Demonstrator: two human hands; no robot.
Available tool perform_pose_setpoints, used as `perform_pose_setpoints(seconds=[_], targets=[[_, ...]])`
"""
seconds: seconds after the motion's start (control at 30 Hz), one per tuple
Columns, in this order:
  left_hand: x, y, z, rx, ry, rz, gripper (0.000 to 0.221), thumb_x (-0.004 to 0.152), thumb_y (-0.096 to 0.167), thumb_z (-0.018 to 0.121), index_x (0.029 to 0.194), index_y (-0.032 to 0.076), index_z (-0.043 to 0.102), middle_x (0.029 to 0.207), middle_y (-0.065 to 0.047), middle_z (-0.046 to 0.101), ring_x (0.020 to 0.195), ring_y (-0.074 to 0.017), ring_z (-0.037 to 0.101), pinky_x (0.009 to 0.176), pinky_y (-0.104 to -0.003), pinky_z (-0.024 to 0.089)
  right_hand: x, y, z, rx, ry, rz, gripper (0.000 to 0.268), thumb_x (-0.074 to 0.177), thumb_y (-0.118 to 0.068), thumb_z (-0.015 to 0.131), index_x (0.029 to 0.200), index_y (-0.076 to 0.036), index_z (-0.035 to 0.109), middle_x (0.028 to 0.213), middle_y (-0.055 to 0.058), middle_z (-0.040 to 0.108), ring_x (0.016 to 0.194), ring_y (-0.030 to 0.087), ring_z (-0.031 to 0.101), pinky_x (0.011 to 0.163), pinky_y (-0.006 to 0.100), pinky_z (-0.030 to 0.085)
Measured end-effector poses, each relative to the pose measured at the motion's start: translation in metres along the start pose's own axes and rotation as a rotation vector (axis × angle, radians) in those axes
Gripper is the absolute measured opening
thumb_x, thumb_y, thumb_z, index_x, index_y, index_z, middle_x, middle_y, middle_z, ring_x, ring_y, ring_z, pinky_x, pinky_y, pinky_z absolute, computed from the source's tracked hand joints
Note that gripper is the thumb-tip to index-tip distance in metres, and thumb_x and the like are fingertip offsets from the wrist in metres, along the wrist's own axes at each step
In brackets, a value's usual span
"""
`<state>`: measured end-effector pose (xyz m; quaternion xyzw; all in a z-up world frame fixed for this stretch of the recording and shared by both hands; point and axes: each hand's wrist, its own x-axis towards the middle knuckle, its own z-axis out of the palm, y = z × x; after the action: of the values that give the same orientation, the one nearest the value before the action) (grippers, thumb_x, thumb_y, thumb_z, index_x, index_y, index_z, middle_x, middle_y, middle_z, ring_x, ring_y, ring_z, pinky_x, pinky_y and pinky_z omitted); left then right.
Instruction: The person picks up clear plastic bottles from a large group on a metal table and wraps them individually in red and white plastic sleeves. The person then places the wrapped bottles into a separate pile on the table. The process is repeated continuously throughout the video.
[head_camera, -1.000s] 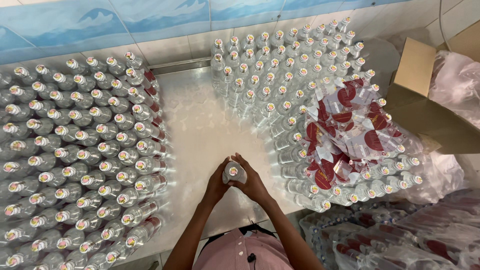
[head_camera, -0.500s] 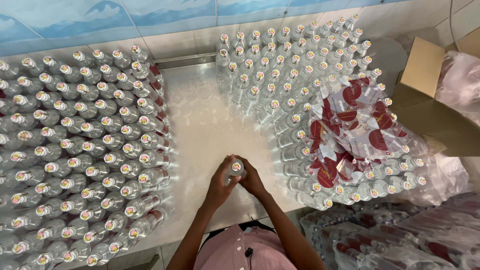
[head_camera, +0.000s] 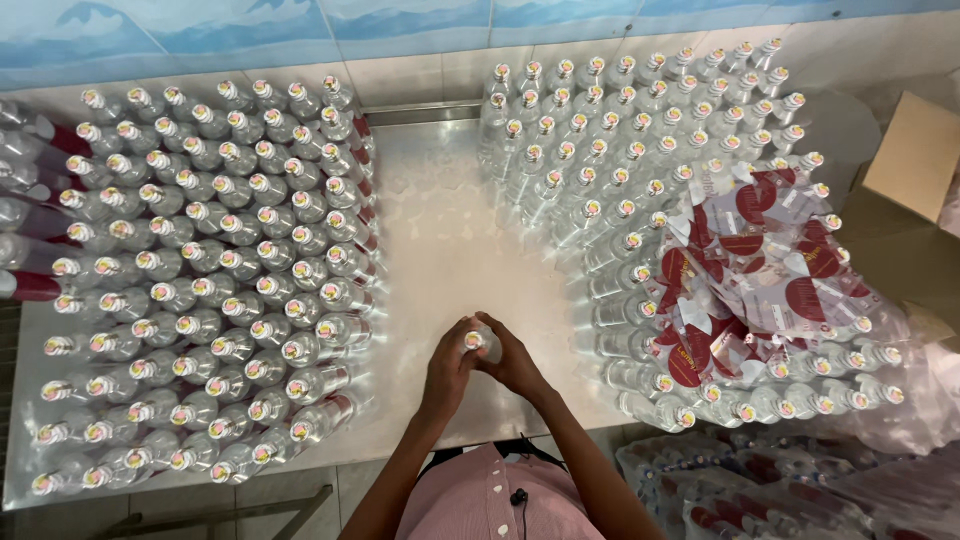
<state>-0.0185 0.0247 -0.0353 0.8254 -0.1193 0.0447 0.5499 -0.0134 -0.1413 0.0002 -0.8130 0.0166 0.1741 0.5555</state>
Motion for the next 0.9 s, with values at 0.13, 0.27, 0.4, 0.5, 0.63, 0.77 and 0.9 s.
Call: perform_pose_setpoints(seconds=[0.13, 0.27, 0.4, 0.5, 0.63, 0.77, 0.9], targets=[[-0.028, 0.000, -0.059, 0.112, 0.095, 0.001, 0.054, 0.100, 0.035, 0.074, 0.145, 0.007, 0.065, 0.135, -0.013, 0.071, 0.135, -0.0369, 0.065, 0.118, -0.049, 0.050, -0.016, -0.038, -0.003, -0.083, -0.124, 0.037, 0.107, 0.087, -0.029, 0.094, 0.174, -0.017, 0.034, 0.175, 0.019, 0.042, 0.160, 0.044, 0.040, 0.132, 0.059, 0.036], [-0.049, -0.012, -0.116, 0.270, 0.164, -0.135, 0.049, 0.101, 0.029, 0.074, 0.144, 0.007, 0.066, 0.140, -0.013, 0.072, 0.133, -0.0319, 0.064, 0.114, -0.046, 0.052, -0.025, -0.034, -0.019, -0.114, -0.009, 0.026, 0.077, 0.102, -0.035, 0.074, 0.168, -0.019, 0.039, 0.176, 0.004, 0.042, 0.159, 0.026, 0.045, 0.127, 0.043, 0.042], [-0.056, -0.040, -0.157, 0.439, 0.148, -0.089, 0.043, 0.101, 0.026, 0.074, 0.134, -0.001, 0.069, 0.137, -0.021, 0.071, 0.136, -0.0427, 0.061, 0.120, -0.053, 0.044, -0.047, -0.008, -0.065, -0.450, 0.263, -0.202, 0.042, 0.109, -0.027, 0.066, 0.149, -0.015, 0.062, 0.158, 0.010, 0.060, 0.136, 0.031, 0.063, 0.086, 0.046, 0.066], [-0.064, -0.057, -0.177, 0.566, 0.148, -0.125, 0.044, 0.106, 0.024, 0.071, 0.141, -0.003, 0.068, 0.149, -0.024, 0.069, 0.139, -0.0448, 0.061, 0.118, -0.054, 0.044, -0.071, 0.010, -0.111, -0.730, 0.551, -0.205, 0.033, 0.105, -0.014, 0.072, 0.137, -0.006, 0.072, 0.130, 0.018, 0.069, 0.119, 0.036, 0.068, 0.078, 0.049, 0.066], [-0.071, -0.077, -0.178, 0.698, 0.189, -0.094, 0.047, 0.103, 0.019, 0.080, 0.144, -0.001, 0.072, 0.139, -0.021, 0.072, 0.128, -0.0442, 0.061, 0.114, -0.054, 0.047, -0.124, 0.004, -0.160, -0.856, 0.656, 0.173, 0.029, 0.108, -0.023, 0.067, 0.130, -0.007, 0.075, 0.124, 0.015, 0.073, 0.118, 0.036, 0.065, 0.091, 0.052, 0.061], [-0.075, -0.081, -0.178, 0.801, 0.301, -0.006, 0.044, 0.107, 0.018, 0.082, 0.144, -0.003, 0.076, 0.139, -0.023, 0.075, 0.126, -0.0445, 0.064, 0.113, -0.055, 0.049, -0.168, -0.005, -0.177, -0.848, 0.610, 0.409, 0.036, 0.103, -0.029, 0.071, 0.135, -0.012, 0.071, 0.117, 0.011, 0.077, 0.114, 0.037, 0.066, 0.081, 0.054, 0.059], [-0.059, -0.062, -0.171, 0.918, 0.324, 0.022, 0.056, 0.086, 0.000, 0.083, 0.141, 0.004, 0.075, 0.152, -0.024, 0.070, 0.135, -0.0470, 0.061, 0.112, -0.063, 0.050, -0.148, -0.016, -0.166, -0.458, 0.592, 0.186, 0.031, 0.106, -0.020, 0.067, 0.134, -0.012, 0.074, 0.127, 0.012, 0.076, 0.095, 0.021, 0.079, 0.084, 0.040, 0.072]])
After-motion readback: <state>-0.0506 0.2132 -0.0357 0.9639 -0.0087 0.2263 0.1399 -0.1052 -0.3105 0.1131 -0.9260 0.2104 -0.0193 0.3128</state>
